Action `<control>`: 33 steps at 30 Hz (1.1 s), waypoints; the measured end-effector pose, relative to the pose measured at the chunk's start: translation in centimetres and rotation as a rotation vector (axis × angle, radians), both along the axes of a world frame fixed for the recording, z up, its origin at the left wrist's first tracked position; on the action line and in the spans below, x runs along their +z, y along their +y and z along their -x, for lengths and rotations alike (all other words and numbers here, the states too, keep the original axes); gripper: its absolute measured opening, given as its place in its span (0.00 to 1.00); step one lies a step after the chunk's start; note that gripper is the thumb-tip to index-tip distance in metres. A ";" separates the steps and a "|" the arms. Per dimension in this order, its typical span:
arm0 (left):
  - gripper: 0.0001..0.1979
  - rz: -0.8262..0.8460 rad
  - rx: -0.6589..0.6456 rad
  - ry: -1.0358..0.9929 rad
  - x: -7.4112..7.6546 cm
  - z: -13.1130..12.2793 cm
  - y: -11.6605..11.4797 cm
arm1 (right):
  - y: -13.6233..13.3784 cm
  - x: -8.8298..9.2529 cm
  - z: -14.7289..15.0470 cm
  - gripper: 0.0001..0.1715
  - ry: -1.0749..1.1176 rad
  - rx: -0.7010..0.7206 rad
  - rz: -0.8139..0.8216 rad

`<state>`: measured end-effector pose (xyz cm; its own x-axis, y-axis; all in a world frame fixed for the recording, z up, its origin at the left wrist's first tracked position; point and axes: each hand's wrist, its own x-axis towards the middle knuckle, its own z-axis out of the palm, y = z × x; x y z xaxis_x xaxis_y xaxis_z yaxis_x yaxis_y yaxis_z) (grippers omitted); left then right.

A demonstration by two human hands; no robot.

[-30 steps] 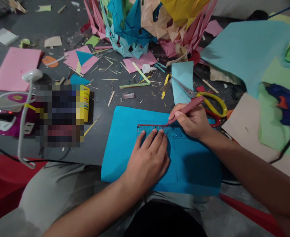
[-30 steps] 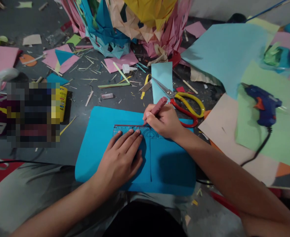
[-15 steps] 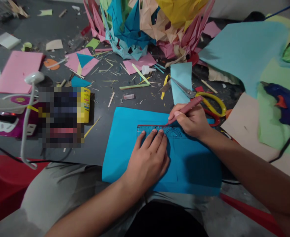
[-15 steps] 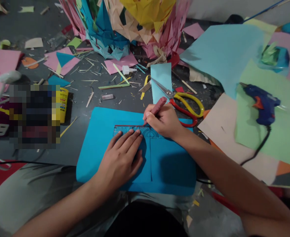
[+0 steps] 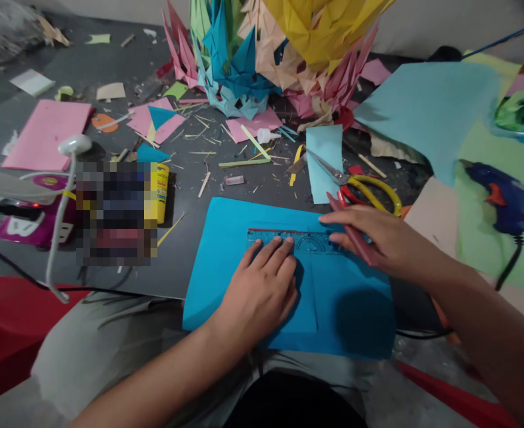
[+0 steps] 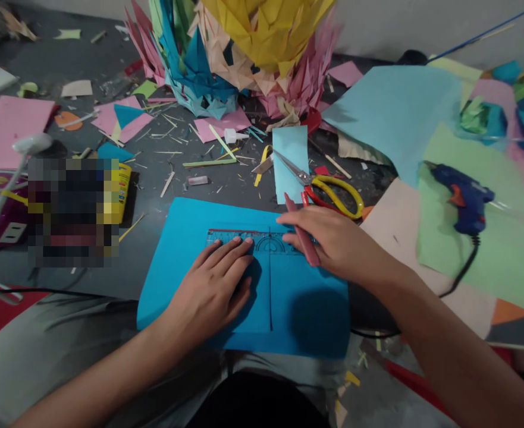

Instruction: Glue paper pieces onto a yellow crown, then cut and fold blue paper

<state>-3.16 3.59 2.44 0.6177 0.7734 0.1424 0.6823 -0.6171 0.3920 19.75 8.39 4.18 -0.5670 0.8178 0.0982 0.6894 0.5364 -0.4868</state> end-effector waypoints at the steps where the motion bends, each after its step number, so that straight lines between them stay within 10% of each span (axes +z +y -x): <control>1: 0.14 0.002 -0.020 0.004 0.0 0.2 0.1 | -0.5 -0.3 -0.6 0.17 -0.030 0.025 -0.018; 17: 0.20 -0.027 -0.285 0.165 1.0 4.2 -0.2 | -0.8 -0.8 -1.3 0.16 0.253 -0.148 0.078; 25: 0.32 -0.048 -0.017 0.311 1.6 1.6 -2.1 | -2.8 -0.8 -1.6 0.15 0.295 -0.260 0.057; 33: 0.20 -0.117 0.214 0.409 1.8 -1.8 -3.2 | -4.4 -1.3 -1.5 0.10 0.116 -0.158 -0.002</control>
